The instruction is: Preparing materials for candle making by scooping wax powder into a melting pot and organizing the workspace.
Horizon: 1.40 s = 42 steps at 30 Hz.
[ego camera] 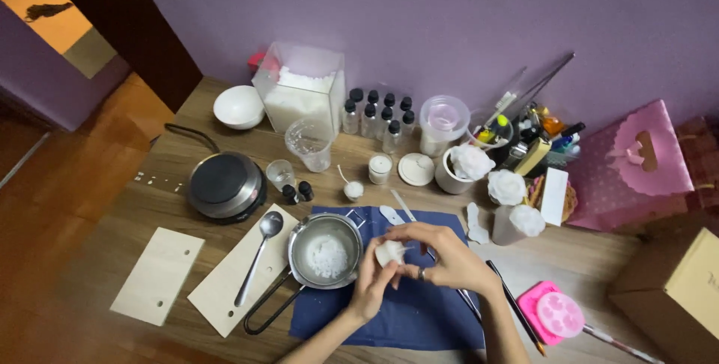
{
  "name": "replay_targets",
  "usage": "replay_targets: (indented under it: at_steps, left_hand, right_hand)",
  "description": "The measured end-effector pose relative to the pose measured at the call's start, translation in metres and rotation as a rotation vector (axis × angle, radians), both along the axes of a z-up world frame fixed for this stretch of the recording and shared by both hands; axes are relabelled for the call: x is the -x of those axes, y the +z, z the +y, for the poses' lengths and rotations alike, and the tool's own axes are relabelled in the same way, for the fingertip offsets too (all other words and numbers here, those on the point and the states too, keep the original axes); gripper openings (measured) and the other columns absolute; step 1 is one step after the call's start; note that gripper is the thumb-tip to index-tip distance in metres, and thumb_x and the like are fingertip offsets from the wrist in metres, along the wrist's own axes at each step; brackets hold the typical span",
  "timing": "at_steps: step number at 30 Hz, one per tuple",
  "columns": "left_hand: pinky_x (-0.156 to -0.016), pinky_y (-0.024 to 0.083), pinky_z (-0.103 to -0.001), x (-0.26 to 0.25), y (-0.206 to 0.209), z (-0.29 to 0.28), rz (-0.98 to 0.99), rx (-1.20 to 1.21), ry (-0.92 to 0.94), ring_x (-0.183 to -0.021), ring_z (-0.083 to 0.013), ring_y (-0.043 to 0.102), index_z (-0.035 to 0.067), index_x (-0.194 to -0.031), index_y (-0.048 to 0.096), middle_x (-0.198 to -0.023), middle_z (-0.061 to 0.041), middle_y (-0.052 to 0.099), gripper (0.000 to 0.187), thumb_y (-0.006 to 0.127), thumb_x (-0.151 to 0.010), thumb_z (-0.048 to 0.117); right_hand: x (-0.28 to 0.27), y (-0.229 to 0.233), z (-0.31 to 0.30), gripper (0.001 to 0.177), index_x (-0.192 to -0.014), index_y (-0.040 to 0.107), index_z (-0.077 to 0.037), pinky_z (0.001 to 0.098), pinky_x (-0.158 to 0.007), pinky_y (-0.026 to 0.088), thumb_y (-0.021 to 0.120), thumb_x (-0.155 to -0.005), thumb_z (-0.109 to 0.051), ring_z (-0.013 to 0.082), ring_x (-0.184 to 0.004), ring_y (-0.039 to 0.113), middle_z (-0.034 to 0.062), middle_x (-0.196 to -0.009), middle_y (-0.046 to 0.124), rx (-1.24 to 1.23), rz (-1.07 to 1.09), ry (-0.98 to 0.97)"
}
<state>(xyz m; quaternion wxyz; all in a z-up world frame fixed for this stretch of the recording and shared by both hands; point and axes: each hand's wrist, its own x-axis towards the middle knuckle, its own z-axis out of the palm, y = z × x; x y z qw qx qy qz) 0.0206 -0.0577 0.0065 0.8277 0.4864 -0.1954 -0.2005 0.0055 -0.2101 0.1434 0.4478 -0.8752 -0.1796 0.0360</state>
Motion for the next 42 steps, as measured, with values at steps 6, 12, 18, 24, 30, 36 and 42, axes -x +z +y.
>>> replay_targets:
  at_steps: [6,12,18,24,30,36,42]
  left_hand:
    - [-0.055,0.039,-0.020,0.003,0.002,0.005,-0.213,-0.256,0.101,-0.063,-0.0071,0.048,0.008,-0.098,0.054,-0.078,-0.001,0.056,0.030,0.068,-0.080,0.026]
    - [-0.060,0.049,-0.020,0.002,0.015,0.007,-0.222,-0.254,0.091,-0.075,-0.0086,0.060,0.005,-0.101,0.060,-0.093,-0.004,0.067,0.034,0.069,-0.078,0.029]
    - [-0.033,0.029,-0.018,0.007,-0.008,0.003,0.074,-0.085,0.004,-0.046,-0.0068,0.044,0.000,-0.106,0.057,-0.061,-0.005,0.051,0.053,0.053,-0.083,0.048]
    - [-0.035,0.035,-0.020,0.012,-0.002,-0.005,0.183,0.054,0.018,-0.053,-0.0122,0.052,0.000,-0.119,0.045,-0.090,-0.017,0.063,0.055,0.057,-0.081,0.036]
    - [-0.042,0.038,-0.022,0.013,-0.004,-0.006,0.140,0.000,0.052,-0.054,-0.0109,0.051,0.005,-0.105,0.045,-0.075,-0.011,0.060,0.034,0.058,-0.084,0.028]
    - [-0.043,0.035,-0.021,0.018,-0.002,-0.009,0.167,-0.022,-0.025,-0.052,-0.0093,0.045,0.006,-0.101,0.047,-0.072,-0.006,0.056,0.029,0.059,-0.085,0.027]
    - [-0.054,0.041,-0.020,0.023,-0.002,-0.010,0.210,0.008,-0.130,-0.053,-0.0105,0.047,0.011,-0.133,0.030,-0.094,-0.011,0.063,0.052,0.055,-0.088,0.023]
  right_hand:
    - [0.008,-0.001,-0.008,0.046,-0.116,0.058,-0.012,0.0302,-0.075,0.049,0.073,-0.073,-0.019,0.0175,-0.088,0.066,0.0043,-0.104,0.067,0.077,0.053,0.020]
    - [0.009,0.003,-0.006,0.043,-0.114,0.058,-0.012,0.0325,-0.076,0.046,0.071,-0.073,-0.016,0.0214,-0.088,0.064,0.0019,-0.100,0.069,0.164,0.031,0.034]
    - [0.008,0.000,-0.005,0.037,-0.109,0.061,-0.011,0.0284,-0.070,0.048,0.071,-0.075,-0.025,0.0171,-0.079,0.063,0.0046,-0.094,0.065,0.094,0.018,0.030]
    - [0.007,-0.008,-0.001,0.038,-0.097,0.056,-0.012,0.0273,-0.064,0.044,0.065,-0.061,-0.005,0.0170,-0.071,0.056,0.0035,-0.090,0.059,0.109,0.060,-0.040]
    - [0.009,-0.005,0.001,0.033,-0.097,0.057,-0.012,0.0265,-0.063,0.046,0.070,-0.067,-0.008,0.0134,-0.067,0.059,0.0005,-0.081,0.066,0.150,0.090,-0.049]
    - [0.012,-0.005,-0.008,0.030,-0.099,0.066,-0.012,0.0230,-0.060,0.047,0.075,-0.073,-0.026,0.0082,-0.064,0.060,-0.0023,-0.077,0.070,0.117,0.136,-0.039]
    - [0.027,-0.015,-0.018,0.030,-0.100,0.066,-0.013,0.0230,-0.067,0.052,0.072,-0.070,-0.016,0.0102,-0.076,0.066,-0.0004,-0.091,0.072,0.100,0.113,-0.157]
